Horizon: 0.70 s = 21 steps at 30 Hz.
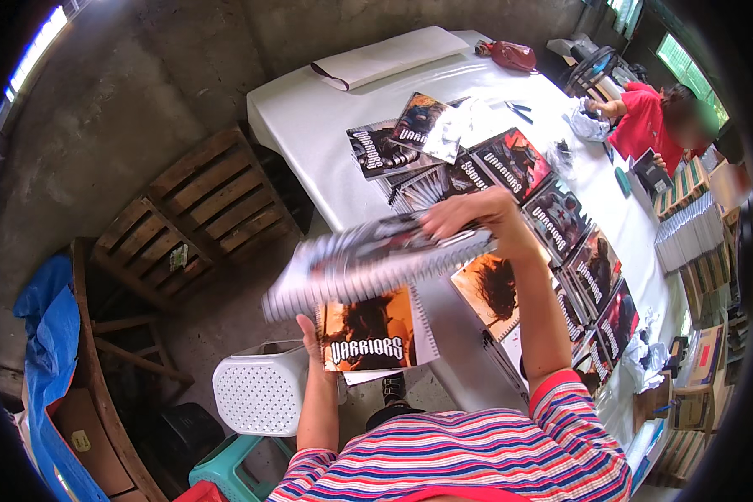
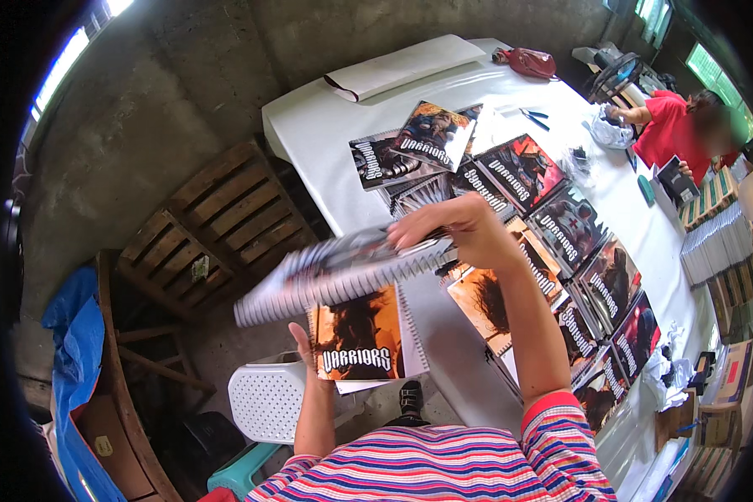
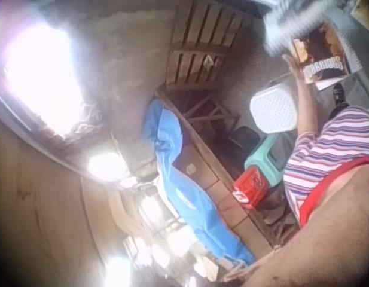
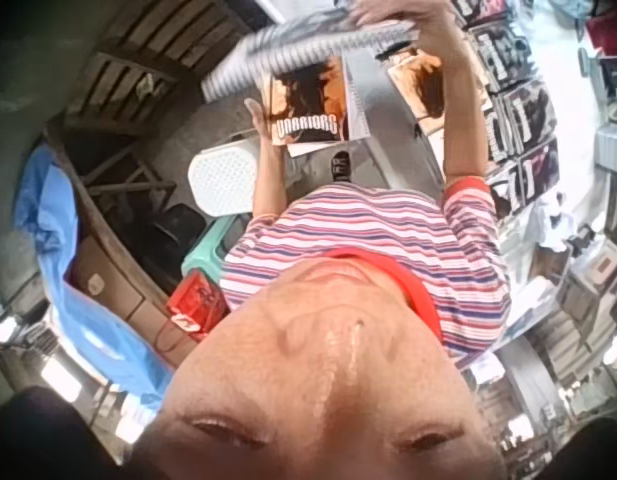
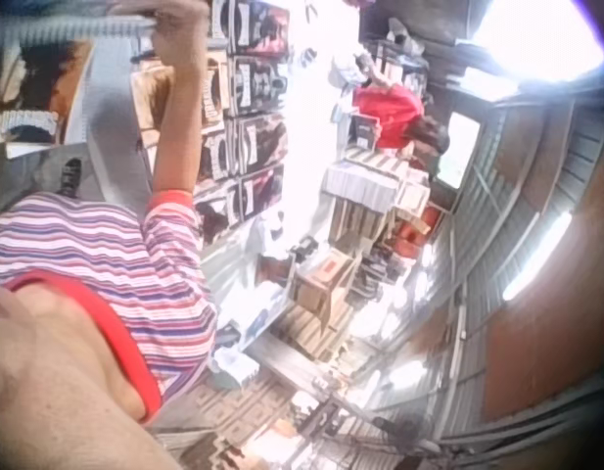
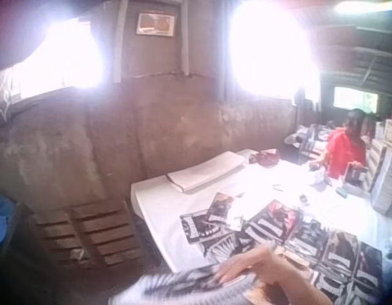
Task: The person gathers spiral-bound notebooks from a table, places them into clear plastic sleeves, and seals the sleeves using a tape dispenser. The person repeats this process for multiple stacks of notebooks.
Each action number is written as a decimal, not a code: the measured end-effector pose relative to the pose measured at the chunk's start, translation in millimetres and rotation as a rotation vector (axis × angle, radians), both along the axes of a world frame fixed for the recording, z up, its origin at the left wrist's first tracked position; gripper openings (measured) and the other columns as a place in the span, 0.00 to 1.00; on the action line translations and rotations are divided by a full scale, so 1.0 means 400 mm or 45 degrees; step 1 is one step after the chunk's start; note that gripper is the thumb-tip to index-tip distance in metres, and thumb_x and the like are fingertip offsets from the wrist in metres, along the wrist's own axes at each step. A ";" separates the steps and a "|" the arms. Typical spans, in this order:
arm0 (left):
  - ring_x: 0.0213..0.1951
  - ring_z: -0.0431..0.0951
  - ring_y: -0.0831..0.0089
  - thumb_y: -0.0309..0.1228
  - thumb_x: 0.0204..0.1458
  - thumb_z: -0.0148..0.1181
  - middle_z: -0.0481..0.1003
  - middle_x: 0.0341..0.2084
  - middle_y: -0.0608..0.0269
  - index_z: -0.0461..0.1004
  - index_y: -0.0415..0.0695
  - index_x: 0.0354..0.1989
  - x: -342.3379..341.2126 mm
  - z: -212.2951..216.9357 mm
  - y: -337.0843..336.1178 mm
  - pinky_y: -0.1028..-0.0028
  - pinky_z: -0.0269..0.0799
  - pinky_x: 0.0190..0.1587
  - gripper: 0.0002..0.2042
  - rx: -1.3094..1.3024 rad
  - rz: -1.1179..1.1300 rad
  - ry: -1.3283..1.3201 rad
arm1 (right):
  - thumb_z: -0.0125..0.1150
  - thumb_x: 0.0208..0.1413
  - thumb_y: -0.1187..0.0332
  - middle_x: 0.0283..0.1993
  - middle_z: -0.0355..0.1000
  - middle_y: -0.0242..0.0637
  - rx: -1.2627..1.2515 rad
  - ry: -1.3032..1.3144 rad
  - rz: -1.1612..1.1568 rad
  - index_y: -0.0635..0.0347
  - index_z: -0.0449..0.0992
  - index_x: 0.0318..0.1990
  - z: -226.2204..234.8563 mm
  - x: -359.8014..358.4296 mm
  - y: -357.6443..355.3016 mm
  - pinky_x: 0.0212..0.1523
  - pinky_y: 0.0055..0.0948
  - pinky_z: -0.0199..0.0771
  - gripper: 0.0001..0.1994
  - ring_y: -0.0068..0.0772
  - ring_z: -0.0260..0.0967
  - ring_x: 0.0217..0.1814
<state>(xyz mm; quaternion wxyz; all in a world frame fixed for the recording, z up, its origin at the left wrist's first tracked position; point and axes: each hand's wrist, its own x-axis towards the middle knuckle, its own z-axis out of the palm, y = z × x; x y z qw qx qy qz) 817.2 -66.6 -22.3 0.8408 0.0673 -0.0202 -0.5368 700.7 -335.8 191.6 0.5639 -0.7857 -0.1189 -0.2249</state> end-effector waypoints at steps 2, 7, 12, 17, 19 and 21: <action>0.55 0.68 0.54 0.50 0.48 0.55 0.67 0.54 0.49 0.59 0.40 0.61 -0.006 0.017 -0.038 0.57 0.64 0.59 0.36 -0.051 0.016 -0.009 | 0.62 0.30 0.88 0.39 0.78 0.40 0.066 0.147 0.242 0.65 0.81 0.32 -0.042 0.058 0.005 0.57 0.36 0.68 0.16 0.42 0.71 0.54; 0.55 0.68 0.54 0.45 0.42 0.54 0.67 0.54 0.49 0.59 0.38 0.60 0.013 -0.004 -0.021 0.58 0.63 0.60 0.36 -0.006 0.066 -0.071 | 0.62 0.28 0.87 0.39 0.79 0.38 -0.097 0.510 0.521 0.57 0.83 0.26 -0.117 0.170 -0.057 0.62 0.41 0.60 0.15 0.46 0.62 0.63; 0.55 0.67 0.53 0.39 0.36 0.53 0.67 0.54 0.49 0.60 0.36 0.59 0.033 -0.036 0.011 0.58 0.61 0.60 0.37 0.088 0.159 -0.081 | 0.61 0.27 0.89 0.44 0.77 0.40 0.040 0.572 0.978 0.57 0.83 0.26 -0.138 0.322 -0.046 0.65 0.38 0.57 0.17 0.46 0.55 0.67; 0.55 0.67 0.52 0.33 0.30 0.51 0.67 0.54 0.49 0.60 0.35 0.58 0.045 -0.063 0.040 0.58 0.60 0.61 0.38 0.190 0.164 -0.094 | 0.48 0.36 0.93 0.61 0.65 0.39 -0.237 0.450 1.044 0.56 0.79 0.45 -0.135 0.406 -0.069 0.67 0.34 0.52 0.29 0.36 0.54 0.69; 0.55 0.67 0.52 0.31 0.27 0.51 0.67 0.54 0.48 0.60 0.34 0.58 0.051 -0.073 0.053 0.58 0.60 0.61 0.38 0.254 0.150 -0.112 | 0.56 0.45 0.81 0.71 0.49 0.41 -0.452 0.411 0.366 0.52 0.51 0.68 -0.157 0.437 -0.136 0.70 0.34 0.43 0.39 0.37 0.47 0.72; 0.55 0.67 0.52 0.28 0.25 0.50 0.67 0.54 0.48 0.61 0.33 0.57 0.063 -0.072 0.062 0.59 0.59 0.62 0.39 0.328 0.102 -0.147 | 0.58 0.49 0.72 0.69 0.52 0.45 -0.958 0.499 -0.423 0.53 0.55 0.65 -0.227 0.438 -0.172 0.68 0.39 0.47 0.34 0.41 0.46 0.71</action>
